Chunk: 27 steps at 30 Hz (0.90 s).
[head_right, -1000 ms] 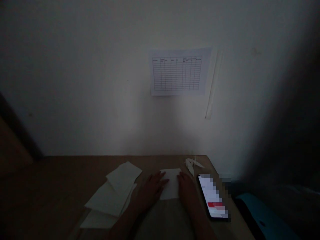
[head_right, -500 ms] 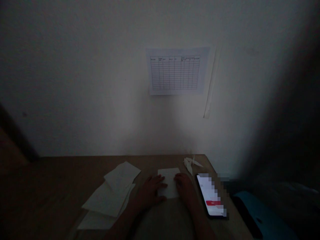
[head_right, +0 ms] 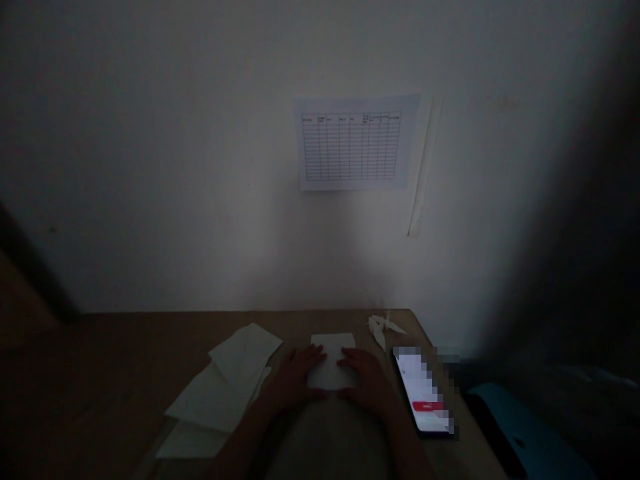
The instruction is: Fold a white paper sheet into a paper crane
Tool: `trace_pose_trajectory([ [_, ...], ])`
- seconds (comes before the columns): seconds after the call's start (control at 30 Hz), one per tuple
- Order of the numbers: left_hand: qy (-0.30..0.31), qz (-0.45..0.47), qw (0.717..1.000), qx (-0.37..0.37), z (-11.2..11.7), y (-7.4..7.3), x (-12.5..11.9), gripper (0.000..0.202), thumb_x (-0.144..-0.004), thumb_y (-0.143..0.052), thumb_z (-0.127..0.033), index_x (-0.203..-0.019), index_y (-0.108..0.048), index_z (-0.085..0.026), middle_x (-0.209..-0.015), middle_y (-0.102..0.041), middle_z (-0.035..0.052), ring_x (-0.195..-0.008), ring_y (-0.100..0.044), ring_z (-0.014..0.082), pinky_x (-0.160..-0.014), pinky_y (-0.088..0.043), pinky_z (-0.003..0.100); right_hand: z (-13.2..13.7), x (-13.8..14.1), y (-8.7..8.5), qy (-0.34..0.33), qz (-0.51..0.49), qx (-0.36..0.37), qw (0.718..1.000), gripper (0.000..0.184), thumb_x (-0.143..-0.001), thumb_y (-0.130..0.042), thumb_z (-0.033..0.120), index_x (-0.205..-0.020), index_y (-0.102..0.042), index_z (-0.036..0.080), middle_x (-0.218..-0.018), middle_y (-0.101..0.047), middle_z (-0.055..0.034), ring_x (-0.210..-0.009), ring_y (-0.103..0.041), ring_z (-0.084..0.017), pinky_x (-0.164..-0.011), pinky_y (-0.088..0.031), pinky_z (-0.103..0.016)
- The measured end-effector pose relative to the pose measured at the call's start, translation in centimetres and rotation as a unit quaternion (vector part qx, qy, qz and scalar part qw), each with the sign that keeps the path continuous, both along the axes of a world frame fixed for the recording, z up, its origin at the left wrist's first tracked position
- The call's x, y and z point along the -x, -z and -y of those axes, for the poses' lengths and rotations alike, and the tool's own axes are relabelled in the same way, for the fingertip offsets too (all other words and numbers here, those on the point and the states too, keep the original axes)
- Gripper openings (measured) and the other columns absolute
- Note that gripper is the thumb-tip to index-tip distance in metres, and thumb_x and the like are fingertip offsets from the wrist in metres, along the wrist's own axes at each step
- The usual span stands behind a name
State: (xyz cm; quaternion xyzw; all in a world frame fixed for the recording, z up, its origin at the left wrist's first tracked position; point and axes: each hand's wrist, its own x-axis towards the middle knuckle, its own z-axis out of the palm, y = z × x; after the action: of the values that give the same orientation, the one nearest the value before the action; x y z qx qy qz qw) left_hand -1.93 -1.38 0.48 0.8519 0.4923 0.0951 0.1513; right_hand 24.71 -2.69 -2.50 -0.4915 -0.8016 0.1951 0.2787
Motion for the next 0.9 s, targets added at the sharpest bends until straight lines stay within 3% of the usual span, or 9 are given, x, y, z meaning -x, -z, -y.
trace_pose_trajectory([
  [0.2,0.001,0.014,1.000,-0.017,0.1,-0.1,0.0,0.070,-0.088,-0.070,-0.066,-0.149,-0.056,-0.034,-0.164,-0.046,0.0077,-0.154,-0.038,0.0311,-0.130,-0.015,0.060,0.0,0.3,0.1,0.002,-0.023,-0.014,1.000,0.045,-0.083,-0.079,0.038,-0.126,-0.074,0.028,-0.148,-0.063,-0.0092,-0.143,-0.051,-0.030,-0.122,-0.040,-0.052],
  [0.4,-0.022,0.020,0.999,-0.016,0.8,-1.1,-0.4,0.055,-0.096,-0.060,-0.063,-0.142,-0.064,-0.032,-0.160,-0.052,0.0060,-0.152,-0.043,0.0300,-0.129,-0.021,0.059,-0.4,0.3,0.9,0.039,-0.089,-0.018,0.995,0.031,-0.088,-0.066,0.031,-0.117,-0.076,0.025,-0.136,-0.071,-0.0102,-0.134,-0.061,-0.028,-0.117,-0.046,-0.050],
  [0.53,-0.038,0.047,0.997,-0.041,1.1,-1.6,-0.6,0.048,-0.102,-0.053,-0.059,-0.138,-0.066,-0.030,-0.153,-0.061,0.0061,-0.145,-0.052,0.0277,-0.128,-0.026,0.056,-0.7,0.2,0.1,0.086,-0.100,0.025,0.991,0.033,-0.090,-0.056,0.027,-0.116,-0.076,0.022,-0.126,-0.076,-0.0103,-0.120,-0.070,-0.027,-0.111,-0.052,-0.047],
  [0.73,-0.083,0.104,0.987,-0.086,0.2,-0.8,-0.4,0.042,-0.106,-0.046,-0.046,-0.131,-0.069,-0.023,-0.141,-0.069,0.0077,-0.134,-0.059,0.0247,-0.120,-0.042,0.045,-0.8,0.2,-0.2,0.143,-0.086,0.007,0.986,0.033,-0.090,-0.059,0.036,-0.116,-0.075,0.022,-0.123,-0.076,-0.0114,-0.117,-0.071,-0.030,-0.104,-0.055,-0.046],
  [0.8,-0.111,0.109,0.984,-0.085,-0.3,-0.5,-0.2,0.042,-0.103,-0.051,-0.043,-0.133,-0.068,-0.020,-0.139,-0.069,0.0102,-0.134,-0.059,0.0263,-0.118,-0.045,0.044,-0.8,0.3,-0.1,0.161,-0.077,0.013,0.984,0.034,-0.090,-0.060,0.038,-0.117,-0.074,0.021,-0.122,-0.076,-0.0126,-0.115,-0.071,-0.031,-0.101,-0.056,-0.046],
  [0.9,-0.106,0.116,0.985,-0.074,-0.7,-0.3,-0.1,0.055,-0.095,-0.060,-0.034,-0.149,-0.055,-0.020,-0.147,-0.063,0.0108,-0.137,-0.056,0.0270,-0.120,-0.043,0.044,-0.8,0.6,0.1,0.177,-0.079,0.015,0.981,0.036,-0.090,-0.060,0.036,-0.121,-0.072,0.021,-0.124,-0.075,-0.0132,-0.116,-0.070,-0.032,-0.101,-0.055,-0.046],
])
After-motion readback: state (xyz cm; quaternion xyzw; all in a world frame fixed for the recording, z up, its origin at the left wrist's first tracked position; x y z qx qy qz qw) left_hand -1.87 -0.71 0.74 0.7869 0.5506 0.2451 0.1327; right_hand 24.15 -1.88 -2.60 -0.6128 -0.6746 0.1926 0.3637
